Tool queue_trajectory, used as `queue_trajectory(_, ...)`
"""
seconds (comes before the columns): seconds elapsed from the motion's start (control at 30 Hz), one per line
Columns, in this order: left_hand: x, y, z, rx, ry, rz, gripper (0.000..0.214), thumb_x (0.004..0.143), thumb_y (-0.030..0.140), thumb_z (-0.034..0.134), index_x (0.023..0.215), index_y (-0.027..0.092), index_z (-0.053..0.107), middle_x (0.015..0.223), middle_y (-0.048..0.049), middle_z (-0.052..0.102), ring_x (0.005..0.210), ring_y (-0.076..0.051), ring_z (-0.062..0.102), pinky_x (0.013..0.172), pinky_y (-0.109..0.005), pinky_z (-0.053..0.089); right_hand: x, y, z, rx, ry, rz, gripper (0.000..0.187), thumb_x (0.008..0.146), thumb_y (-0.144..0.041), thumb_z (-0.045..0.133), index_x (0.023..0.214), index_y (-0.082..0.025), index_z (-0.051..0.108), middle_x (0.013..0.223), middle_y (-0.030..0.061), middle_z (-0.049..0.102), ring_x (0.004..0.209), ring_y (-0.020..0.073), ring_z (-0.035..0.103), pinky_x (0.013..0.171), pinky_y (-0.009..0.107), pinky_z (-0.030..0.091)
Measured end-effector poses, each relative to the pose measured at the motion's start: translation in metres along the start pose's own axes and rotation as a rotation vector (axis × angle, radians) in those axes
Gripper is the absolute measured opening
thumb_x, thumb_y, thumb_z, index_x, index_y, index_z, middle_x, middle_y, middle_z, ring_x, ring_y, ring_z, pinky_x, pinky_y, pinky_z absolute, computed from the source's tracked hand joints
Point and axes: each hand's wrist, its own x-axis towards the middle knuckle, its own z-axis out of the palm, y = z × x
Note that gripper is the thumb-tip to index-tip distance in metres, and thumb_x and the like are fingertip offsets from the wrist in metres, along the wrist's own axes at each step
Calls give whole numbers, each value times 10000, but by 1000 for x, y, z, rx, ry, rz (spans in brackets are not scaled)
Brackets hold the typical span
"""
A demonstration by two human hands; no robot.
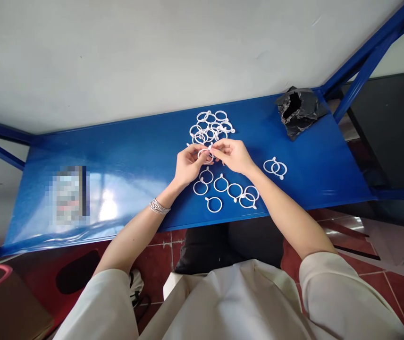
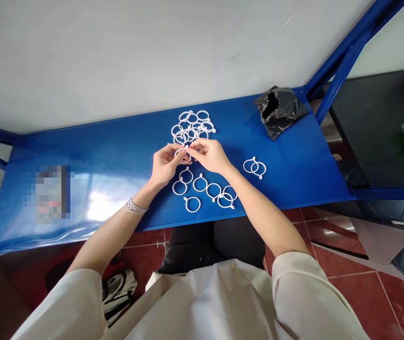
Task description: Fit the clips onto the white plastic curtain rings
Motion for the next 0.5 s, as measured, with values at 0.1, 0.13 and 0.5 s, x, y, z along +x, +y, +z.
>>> queue_trajectory(0.1,-3,-1,1,-17,-13,29,552,820,669,939,1022,183,773,983,-82,828,861,-185,842,819,-336,754,-1,-1,-1,-64,-23,-27,423,927,-625,795,956,-203,800,873,83,832,745,232,763,694,380,607)
queue_trajectory(0.13,-3,-1,1,-5,-10,39,555,835,684,922,1015,181,772,976,-85,829,865,-187,844,830,-336,750,-3,-2,-1,-98,-12,-47,413,940,-616,782,958,-204,801,886,87,835,761,236,767,708,384,608)
queue_trajectory(0.5,-10,0,-1,367,19,265,321,1028,503,746,986,186,776,887,-60,844,761,-161,820,699,-272,647,-8,-8,11,-383,63,-205,187,968,-388,635,980,-220,715,930,67,812,618,170,619,684,348,523)
